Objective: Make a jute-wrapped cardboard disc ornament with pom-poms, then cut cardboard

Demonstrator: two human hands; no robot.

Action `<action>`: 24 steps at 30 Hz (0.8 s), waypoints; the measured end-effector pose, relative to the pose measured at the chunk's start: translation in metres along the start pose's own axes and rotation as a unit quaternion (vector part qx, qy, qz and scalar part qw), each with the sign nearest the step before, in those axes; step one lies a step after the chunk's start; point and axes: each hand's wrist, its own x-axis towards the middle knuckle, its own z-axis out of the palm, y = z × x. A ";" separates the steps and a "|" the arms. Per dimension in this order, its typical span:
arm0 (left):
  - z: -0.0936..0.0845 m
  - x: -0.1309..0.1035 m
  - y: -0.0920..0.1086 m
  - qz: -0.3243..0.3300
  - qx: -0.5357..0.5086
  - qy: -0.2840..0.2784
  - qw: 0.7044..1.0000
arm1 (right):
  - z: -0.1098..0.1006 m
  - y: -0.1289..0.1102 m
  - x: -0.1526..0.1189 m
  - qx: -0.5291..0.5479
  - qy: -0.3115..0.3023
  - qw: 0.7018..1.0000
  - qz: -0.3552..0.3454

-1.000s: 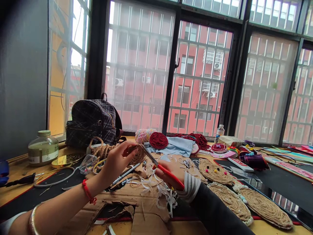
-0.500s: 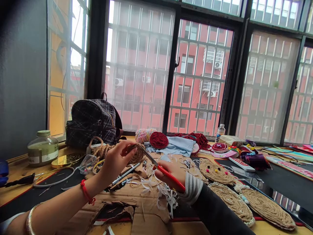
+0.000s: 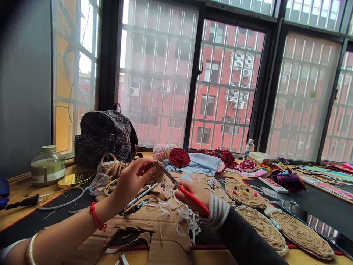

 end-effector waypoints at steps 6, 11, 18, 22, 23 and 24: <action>0.001 0.001 -0.002 -0.023 -0.023 0.009 0.999 | -0.001 -0.001 -0.001 -0.021 0.009 1.000 0.005; 0.001 0.001 0.000 -0.016 -0.039 0.000 0.999 | -0.002 -0.005 -0.001 -0.054 0.023 0.998 0.015; 0.000 0.000 -0.002 0.001 -0.017 0.001 1.000 | -0.003 -0.013 -0.003 -0.041 0.014 0.999 0.017; -0.001 0.000 -0.004 0.046 0.016 0.002 0.999 | -0.002 -0.013 -0.003 -0.035 0.012 0.999 0.015; -0.002 0.000 -0.004 0.059 0.026 0.003 0.998 | -0.002 -0.012 -0.002 -0.035 0.011 0.999 0.015; -0.002 0.000 -0.003 0.072 0.035 0.002 0.997 | -0.002 -0.011 -0.002 -0.036 0.012 0.999 0.014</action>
